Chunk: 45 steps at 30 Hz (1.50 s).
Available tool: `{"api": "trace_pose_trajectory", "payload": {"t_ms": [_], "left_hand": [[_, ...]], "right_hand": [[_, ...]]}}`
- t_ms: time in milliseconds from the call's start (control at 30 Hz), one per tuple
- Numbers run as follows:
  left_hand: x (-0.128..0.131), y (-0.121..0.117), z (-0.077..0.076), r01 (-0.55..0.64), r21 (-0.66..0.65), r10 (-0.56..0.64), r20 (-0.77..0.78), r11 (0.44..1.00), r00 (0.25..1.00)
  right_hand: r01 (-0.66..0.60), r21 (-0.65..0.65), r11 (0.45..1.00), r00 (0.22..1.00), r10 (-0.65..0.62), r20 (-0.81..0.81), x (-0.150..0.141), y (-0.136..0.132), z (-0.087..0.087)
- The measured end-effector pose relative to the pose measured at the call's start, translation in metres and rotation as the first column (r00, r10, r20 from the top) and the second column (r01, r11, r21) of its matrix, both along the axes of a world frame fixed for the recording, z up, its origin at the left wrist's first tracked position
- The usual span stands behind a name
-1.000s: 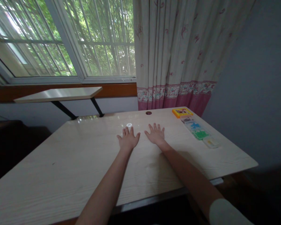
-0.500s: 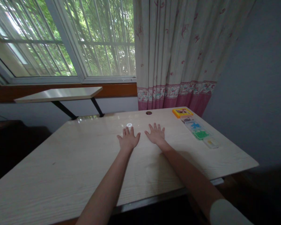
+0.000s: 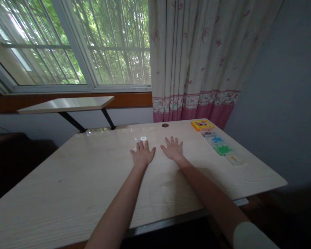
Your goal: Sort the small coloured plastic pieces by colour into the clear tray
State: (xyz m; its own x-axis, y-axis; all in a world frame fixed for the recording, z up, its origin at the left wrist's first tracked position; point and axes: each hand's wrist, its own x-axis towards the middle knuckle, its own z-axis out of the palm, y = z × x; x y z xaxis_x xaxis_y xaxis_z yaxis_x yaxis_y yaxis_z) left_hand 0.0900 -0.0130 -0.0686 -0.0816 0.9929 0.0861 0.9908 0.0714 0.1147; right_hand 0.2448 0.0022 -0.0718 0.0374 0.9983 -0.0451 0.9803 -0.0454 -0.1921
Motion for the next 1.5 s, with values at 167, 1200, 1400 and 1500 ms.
{"api": "trace_pose_trajectory", "payload": {"t_ms": [167,1200,1400,1500], "left_hand": [[-0.001,0.000,-0.003,0.005,0.025,-0.005,-0.016,1.000,1.000],[-0.004,-0.022,0.001,0.156,0.030,-0.154,-0.039,0.987,0.987],[-0.004,-0.020,0.000,0.159,0.031,-0.157,-0.036,0.987,0.987],[-0.004,-0.020,-0.001,0.160,0.031,-0.159,-0.033,0.987,0.987]], "right_hand": [[0.004,0.012,1.000,1.000,-0.004,-0.004,0.000,0.001,-0.004],[0.174,0.029,0.984,0.950,-0.175,0.257,0.159,0.087,0.034],[-0.087,0.049,0.995,0.967,0.072,0.243,0.124,0.071,0.037],[-0.212,0.074,0.975,0.954,0.189,0.234,0.098,0.058,0.037]]}}
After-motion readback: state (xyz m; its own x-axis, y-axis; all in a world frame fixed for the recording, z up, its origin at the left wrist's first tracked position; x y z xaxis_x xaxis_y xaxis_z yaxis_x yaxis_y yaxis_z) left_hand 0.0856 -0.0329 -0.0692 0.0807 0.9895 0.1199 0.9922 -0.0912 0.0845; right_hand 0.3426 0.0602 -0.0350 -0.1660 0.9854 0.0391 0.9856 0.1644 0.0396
